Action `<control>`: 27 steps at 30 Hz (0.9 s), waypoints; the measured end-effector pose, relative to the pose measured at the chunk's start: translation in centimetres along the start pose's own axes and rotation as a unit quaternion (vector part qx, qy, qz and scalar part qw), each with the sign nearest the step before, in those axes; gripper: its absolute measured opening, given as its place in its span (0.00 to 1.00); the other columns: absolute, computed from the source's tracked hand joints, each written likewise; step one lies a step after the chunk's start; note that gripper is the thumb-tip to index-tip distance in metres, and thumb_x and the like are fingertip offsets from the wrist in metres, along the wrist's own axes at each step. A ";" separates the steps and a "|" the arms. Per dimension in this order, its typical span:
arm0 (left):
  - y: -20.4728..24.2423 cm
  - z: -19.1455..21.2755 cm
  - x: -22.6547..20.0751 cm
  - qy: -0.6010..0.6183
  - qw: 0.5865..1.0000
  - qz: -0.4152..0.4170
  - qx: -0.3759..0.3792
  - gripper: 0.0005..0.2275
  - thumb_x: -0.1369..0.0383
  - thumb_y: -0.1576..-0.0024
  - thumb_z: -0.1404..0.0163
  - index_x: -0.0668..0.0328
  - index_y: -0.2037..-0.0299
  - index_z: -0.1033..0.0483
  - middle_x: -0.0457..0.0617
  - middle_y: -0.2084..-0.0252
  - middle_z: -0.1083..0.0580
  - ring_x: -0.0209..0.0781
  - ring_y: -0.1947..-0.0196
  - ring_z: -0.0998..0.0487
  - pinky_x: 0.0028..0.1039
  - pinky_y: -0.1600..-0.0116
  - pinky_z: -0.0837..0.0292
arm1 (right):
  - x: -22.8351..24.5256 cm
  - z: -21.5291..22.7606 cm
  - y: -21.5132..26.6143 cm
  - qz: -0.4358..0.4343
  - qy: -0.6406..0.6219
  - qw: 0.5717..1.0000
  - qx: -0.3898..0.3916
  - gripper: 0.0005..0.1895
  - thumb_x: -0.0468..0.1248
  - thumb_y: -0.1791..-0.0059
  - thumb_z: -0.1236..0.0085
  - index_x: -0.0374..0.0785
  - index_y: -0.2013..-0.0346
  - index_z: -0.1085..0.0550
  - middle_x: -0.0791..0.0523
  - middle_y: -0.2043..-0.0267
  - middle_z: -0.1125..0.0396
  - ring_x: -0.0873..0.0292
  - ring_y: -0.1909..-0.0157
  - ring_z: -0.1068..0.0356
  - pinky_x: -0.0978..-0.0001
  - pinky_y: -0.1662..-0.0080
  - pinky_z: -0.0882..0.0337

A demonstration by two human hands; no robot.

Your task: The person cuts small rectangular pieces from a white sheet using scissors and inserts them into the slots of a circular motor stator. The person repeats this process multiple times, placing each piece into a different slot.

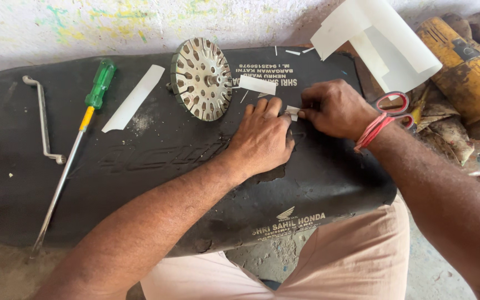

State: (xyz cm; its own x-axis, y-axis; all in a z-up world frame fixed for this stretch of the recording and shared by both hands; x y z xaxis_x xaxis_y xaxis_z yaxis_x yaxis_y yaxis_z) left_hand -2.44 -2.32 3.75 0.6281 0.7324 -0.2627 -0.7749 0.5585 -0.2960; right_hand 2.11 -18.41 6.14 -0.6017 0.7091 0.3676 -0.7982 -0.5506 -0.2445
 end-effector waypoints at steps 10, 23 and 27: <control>0.3 0.3 -0.2 0.000 1.000 0.000 -0.021 0.12 0.64 0.49 0.41 0.69 0.65 0.19 0.59 0.53 0.31 0.54 0.48 0.31 0.47 0.45 0.35 | 0.2 -1.2 1.0 -0.015 0.064 0.996 -0.058 0.07 0.34 0.56 0.36 0.35 0.72 0.27 0.49 0.68 0.31 0.40 0.62 0.28 0.48 0.61 0.30; 0.3 0.2 -0.2 -0.005 1.000 -0.001 -0.017 0.14 0.64 0.50 0.40 0.72 0.62 0.20 0.61 0.53 0.31 0.54 0.50 0.30 0.46 0.48 0.34 | 0.2 -1.2 0.9 -0.060 0.074 0.991 -0.090 0.06 0.35 0.55 0.36 0.36 0.69 0.23 0.49 0.66 0.29 0.39 0.60 0.28 0.47 0.59 0.29; 0.2 -0.2 0.0 0.006 1.000 -0.001 -0.015 0.15 0.65 0.50 0.40 0.73 0.62 0.20 0.63 0.53 0.31 0.54 0.49 0.30 0.46 0.48 0.34 | 0.4 -1.7 1.2 -0.084 0.105 0.986 -0.101 0.06 0.36 0.56 0.36 0.37 0.68 0.23 0.48 0.65 0.29 0.39 0.60 0.28 0.47 0.59 0.29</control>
State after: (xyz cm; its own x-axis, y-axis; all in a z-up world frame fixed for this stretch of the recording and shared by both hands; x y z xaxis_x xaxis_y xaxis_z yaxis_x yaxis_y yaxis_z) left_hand -2.56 -2.28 3.50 0.6305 0.7268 -0.2725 -0.7714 0.5479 -0.3236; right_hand 0.89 -18.04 4.50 -0.4360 0.8701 0.2299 -0.8640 -0.3332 -0.3775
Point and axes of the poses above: each hand's wrist, its own y-axis away from the middle knuckle, its own z-axis out of the back of the hand, x = y × z, the point moved 4 cm from there along -y, towards the middle knuckle
